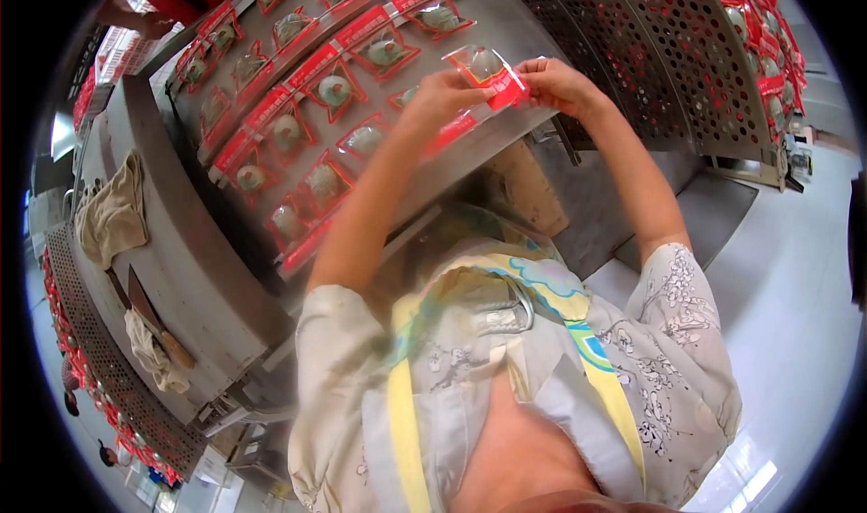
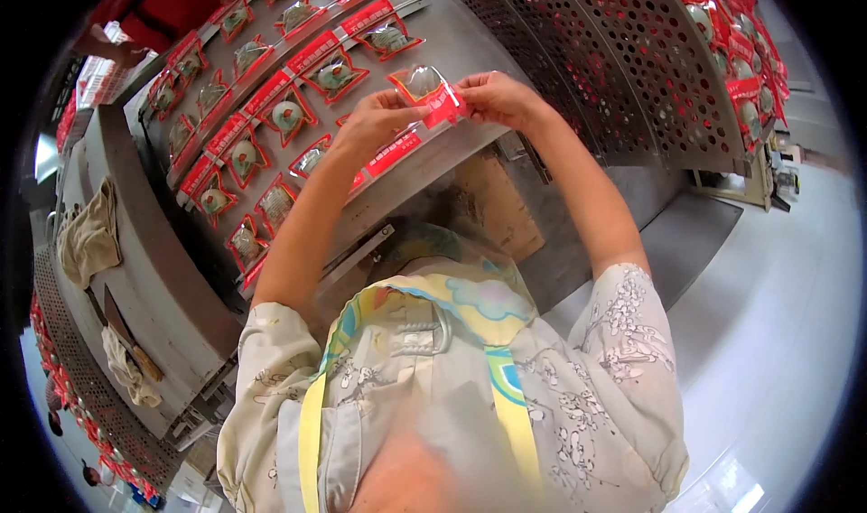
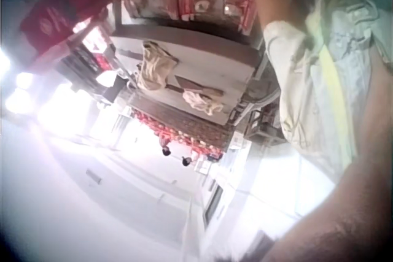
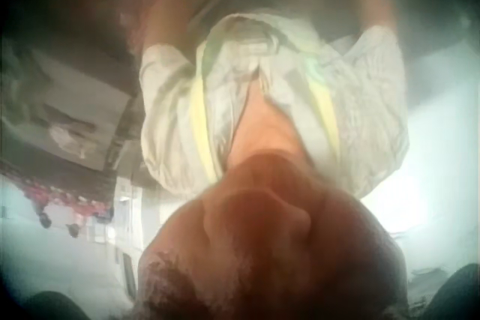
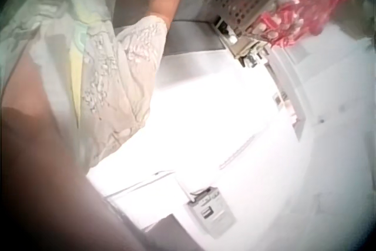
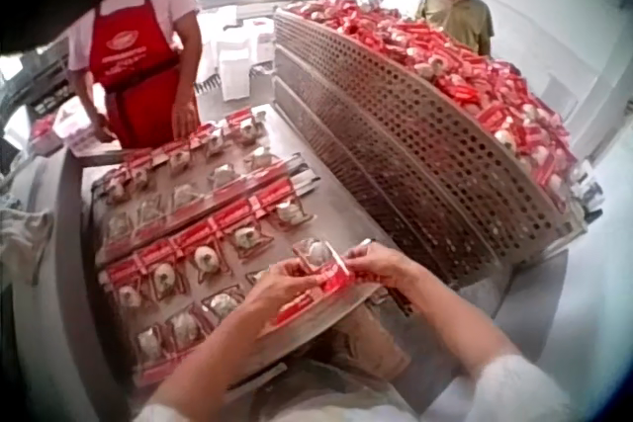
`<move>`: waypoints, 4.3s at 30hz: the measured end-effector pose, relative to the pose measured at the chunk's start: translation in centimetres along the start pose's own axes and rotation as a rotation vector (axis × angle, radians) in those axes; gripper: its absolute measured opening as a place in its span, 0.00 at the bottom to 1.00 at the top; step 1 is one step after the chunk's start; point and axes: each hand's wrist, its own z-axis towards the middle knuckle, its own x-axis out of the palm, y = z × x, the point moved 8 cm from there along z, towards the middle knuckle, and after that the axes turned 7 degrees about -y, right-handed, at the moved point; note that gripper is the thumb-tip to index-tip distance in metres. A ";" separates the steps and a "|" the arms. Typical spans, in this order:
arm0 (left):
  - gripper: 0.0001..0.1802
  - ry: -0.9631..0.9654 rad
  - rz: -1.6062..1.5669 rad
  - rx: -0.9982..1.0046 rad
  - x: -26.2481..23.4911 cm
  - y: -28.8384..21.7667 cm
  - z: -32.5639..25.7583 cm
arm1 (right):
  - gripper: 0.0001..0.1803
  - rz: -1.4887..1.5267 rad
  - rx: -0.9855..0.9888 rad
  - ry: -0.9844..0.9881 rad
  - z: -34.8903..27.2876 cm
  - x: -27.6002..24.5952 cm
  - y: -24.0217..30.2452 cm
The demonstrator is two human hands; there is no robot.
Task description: The person arranges individually packaged food items on a flat tray, moves a large metal cart containing many packages, and transfers individual red food packets from a large metal bin into a white plastic crate.
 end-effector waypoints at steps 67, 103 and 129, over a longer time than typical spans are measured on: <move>0.13 -0.617 1.155 0.946 8.1 0.0 -2.8 | 0.15 -0.872 -0.698 -0.015 3.8 -0.4 5.7; 0.11 -1.027 0.569 0.621 -11.3 21.5 -39.9 | 0.07 -1.599 -1.211 0.078 -13.4 35.5 0.6; 0.09 -2.008 0.108 0.647 -13.7 21.3 -67.9 | 0.10 -1.359 -1.306 0.912 -26.2 75.3 -12.8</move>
